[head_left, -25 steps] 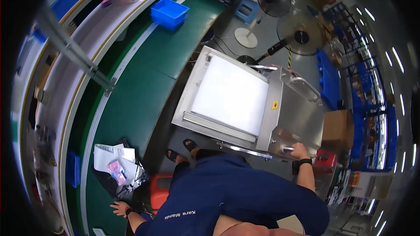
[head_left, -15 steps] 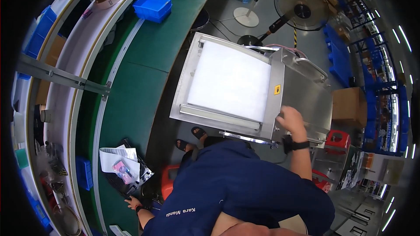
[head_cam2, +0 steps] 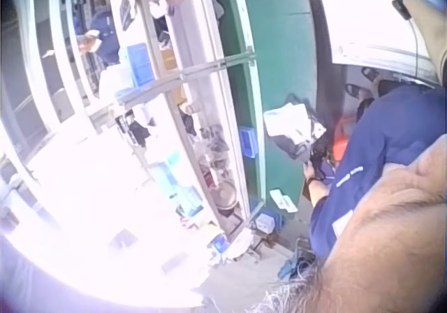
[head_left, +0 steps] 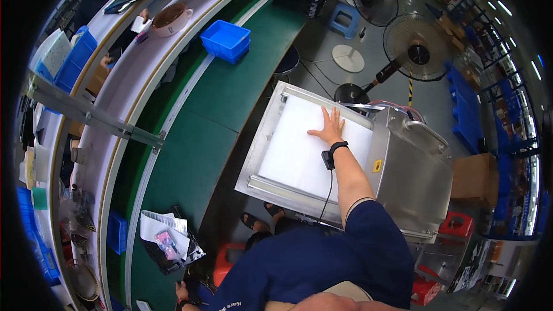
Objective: The recorder prepares foam packaging and then inserts electronic assemblies into protective bags and trays.
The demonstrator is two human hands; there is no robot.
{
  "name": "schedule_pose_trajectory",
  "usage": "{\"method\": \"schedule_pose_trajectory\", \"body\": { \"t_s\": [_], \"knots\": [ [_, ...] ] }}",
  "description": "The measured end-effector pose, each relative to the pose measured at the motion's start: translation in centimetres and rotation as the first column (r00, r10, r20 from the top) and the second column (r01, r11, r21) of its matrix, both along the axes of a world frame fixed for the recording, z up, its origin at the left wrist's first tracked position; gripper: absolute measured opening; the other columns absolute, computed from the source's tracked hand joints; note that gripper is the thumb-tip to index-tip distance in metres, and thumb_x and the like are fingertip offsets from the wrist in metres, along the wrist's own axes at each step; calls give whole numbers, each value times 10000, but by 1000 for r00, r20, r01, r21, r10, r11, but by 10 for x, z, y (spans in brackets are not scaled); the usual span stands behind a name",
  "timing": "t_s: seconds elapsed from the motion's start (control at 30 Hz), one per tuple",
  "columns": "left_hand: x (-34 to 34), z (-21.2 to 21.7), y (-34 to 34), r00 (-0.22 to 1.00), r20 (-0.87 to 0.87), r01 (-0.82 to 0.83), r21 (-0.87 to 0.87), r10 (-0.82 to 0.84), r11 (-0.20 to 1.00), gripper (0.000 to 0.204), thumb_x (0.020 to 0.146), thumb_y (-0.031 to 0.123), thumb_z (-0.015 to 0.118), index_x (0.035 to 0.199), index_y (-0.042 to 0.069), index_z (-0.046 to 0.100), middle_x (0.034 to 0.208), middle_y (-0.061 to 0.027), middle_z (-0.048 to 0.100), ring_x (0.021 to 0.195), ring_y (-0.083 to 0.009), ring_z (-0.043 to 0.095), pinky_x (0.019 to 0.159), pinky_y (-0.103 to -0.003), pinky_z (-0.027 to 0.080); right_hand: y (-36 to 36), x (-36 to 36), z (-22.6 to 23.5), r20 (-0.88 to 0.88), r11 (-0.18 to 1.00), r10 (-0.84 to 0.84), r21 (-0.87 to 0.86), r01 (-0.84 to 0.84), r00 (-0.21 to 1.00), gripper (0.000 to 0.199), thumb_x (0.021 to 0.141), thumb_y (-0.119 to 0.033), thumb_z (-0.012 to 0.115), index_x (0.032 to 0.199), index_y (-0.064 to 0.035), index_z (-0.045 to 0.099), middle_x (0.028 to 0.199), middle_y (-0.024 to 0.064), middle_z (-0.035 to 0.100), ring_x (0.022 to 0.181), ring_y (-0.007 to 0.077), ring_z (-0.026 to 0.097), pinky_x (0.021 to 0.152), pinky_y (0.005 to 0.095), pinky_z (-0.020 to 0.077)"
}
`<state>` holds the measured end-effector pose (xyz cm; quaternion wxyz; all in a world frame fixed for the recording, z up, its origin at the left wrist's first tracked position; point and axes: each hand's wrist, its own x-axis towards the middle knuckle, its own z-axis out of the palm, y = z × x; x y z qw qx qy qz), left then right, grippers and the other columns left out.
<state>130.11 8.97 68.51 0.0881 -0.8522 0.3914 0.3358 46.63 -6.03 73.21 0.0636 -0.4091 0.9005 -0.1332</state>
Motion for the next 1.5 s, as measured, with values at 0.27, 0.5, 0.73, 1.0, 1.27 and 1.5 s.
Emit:
{"method": "schedule_pose_trajectory", "body": {
  "t_s": [0.27, 0.5, 0.73, 1.0, 1.27, 1.5],
  "knots": [
    [-37, 9, 37, 928, 43, 371, 4, -371, 929, 496, 853, 352, 523, 1142, -51, 511, 1121, -236, 543, 1068, -354, 506, 906, -353, 393, -20, 17, -23, -10, 999, 46, 23, -46, 999, 1026, 523, -649, 691, 1369, -232, 289, 1405, 216, 152, 1311, 411, 76, 1035, 550, 71],
    [-79, -1, 7, 768, -269, 621, 85, -582, 779, 447, 852, 342, 528, 1077, -44, 553, 1049, -224, 578, 995, -350, 545, 852, -360, 423, -24, 36, -12, 25, 999, 32, 23, -32, 999, 1023, 533, -676, 666, 1376, -246, 277, 1401, 250, 147, 1311, 436, 49, 1036, 555, 59],
    [-133, 11, -42, 462, -568, 865, 119, -681, 487, 407, 851, 331, 532, 1012, -38, 595, 977, -212, 613, 922, -347, 584, 798, -367, 452, -15, 33, -8, 70, 999, 31, -43, -28, 997, 965, 580, -594, 698, 1366, -204, 297, 1401, 255, 157, 1311, 431, 61, 1037, 558, 48],
    [-397, 127, -161, 355, -479, 598, -543, -803, 589, 270, 836, 193, 584, 1000, -20, 613, 956, -138, 634, 895, -205, 600, 774, -300, 468, 115, 35, -48, 27, 677, -731, -92, 730, 682, 839, 765, -429, 592, 1365, 2, 196, 1404, 224, 202, 1300, 363, 174, 1020, 517, 159],
    [-535, -7, -240, 506, -423, 590, -466, -752, 659, 544, 690, 372, 665, 1058, -19, 577, 933, -187, 623, 888, -317, 596, 787, -356, 465, 133, 58, -29, -92, 836, -527, 120, 535, 845, 742, 792, -427, 563, 1349, -36, 268, 1392, 236, 219, 1293, 375, 181, 1004, 516, 208],
    [-572, 59, -242, 558, -699, 307, -326, -447, 894, 409, 755, 286, 657, 1002, -24, 560, 879, -134, 620, 731, -239, 621, 652, -315, 497, 102, 118, 36, 135, 955, 264, -173, -240, 955, 906, 606, -473, 722, 1328, -88, 334, 1344, 260, 275, 1213, 413, 290, 989, 510, 246]
  ]
}}
